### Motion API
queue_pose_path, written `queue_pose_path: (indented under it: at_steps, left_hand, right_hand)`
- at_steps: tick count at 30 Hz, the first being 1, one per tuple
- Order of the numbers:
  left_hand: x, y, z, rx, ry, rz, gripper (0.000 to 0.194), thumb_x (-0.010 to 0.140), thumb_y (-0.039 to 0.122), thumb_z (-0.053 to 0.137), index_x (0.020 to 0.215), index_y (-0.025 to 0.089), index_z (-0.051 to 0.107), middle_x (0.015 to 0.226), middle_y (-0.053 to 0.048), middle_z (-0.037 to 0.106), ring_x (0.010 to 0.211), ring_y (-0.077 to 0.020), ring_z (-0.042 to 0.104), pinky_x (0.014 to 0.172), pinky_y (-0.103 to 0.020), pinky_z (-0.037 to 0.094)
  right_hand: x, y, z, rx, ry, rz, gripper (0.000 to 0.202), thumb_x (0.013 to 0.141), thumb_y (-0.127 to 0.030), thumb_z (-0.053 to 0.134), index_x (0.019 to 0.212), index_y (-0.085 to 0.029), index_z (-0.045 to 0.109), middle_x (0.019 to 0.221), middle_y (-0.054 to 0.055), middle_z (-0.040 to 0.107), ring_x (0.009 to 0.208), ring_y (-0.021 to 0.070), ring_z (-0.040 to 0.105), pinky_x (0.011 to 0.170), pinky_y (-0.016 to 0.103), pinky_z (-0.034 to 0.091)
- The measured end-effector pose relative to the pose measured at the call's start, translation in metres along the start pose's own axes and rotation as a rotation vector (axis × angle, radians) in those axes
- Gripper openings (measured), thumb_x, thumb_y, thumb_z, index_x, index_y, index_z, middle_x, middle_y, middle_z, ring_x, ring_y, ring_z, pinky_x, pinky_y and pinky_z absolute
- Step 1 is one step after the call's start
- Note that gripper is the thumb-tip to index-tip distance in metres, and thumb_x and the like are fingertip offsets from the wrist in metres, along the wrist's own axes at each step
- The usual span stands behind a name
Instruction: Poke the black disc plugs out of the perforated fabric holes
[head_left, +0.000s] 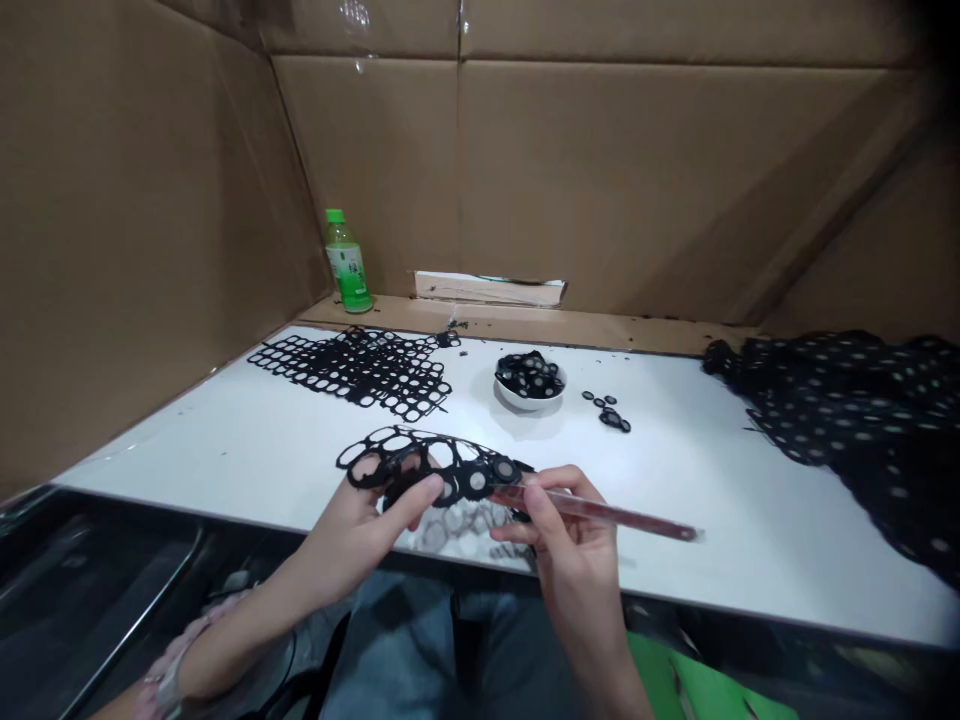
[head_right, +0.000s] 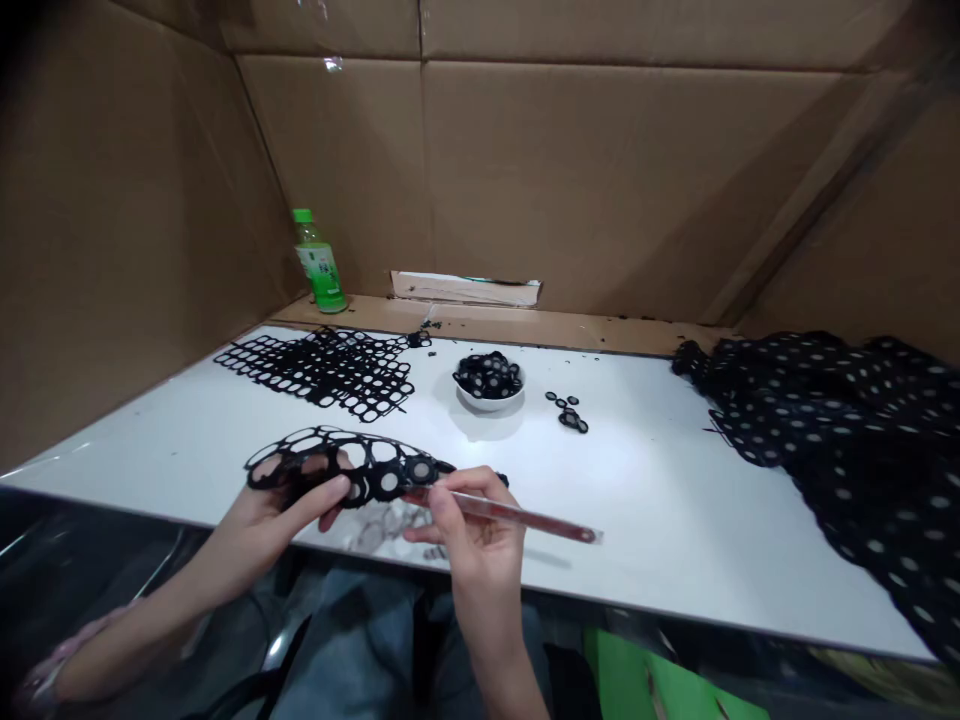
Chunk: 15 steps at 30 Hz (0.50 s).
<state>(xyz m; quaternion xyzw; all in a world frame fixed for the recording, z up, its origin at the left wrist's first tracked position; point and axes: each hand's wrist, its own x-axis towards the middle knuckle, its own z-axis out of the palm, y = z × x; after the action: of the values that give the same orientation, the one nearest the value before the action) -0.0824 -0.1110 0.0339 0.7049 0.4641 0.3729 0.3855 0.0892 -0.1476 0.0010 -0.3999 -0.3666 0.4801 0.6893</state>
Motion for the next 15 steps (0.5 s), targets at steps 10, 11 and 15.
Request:
queue_pose_path:
  at_steps: [10,11,15]
  left_hand:
    - [0.004,0.006,0.004,-0.084,-0.087,-0.095,0.014,0.079,0.034,0.060,0.077,0.020,0.058,0.071,0.002,0.063,0.075,-0.0161,0.060,0.076,-0.024,0.048]
    - [0.005,0.006,0.004,-0.076,-0.071,-0.099,0.015,0.078,0.035,0.060,0.075,0.020,0.058,0.070,0.002,0.063,0.075,-0.0164,0.060,0.076,-0.024,0.049]
    - [0.005,0.004,0.005,0.090,-0.031,-0.062,0.023,0.080,0.040,0.056,0.069,0.020,0.058,0.069,0.000,0.063,0.075,-0.0197,0.061,0.077,-0.030,0.048]
  right_hand:
    - [-0.010,0.000,0.007,0.010,0.032,-0.060,0.011,0.079,-0.026,0.067,0.071,-0.021,0.063,0.068,-0.004,0.060,0.060,0.0091,0.062,0.053,0.018,0.059]
    - [-0.010,-0.001,0.007,0.000,0.037,-0.066,0.011,0.079,-0.026,0.068,0.071,-0.021,0.063,0.067,-0.004,0.060,0.060,0.0091,0.063,0.053,0.018,0.059]
    - [-0.010,0.000,0.007,0.079,0.043,0.032,0.013,0.078,-0.030,0.068,0.074,-0.021,0.060,0.076,-0.002,0.064,0.070,0.0135,0.067,0.055,0.021,0.060]
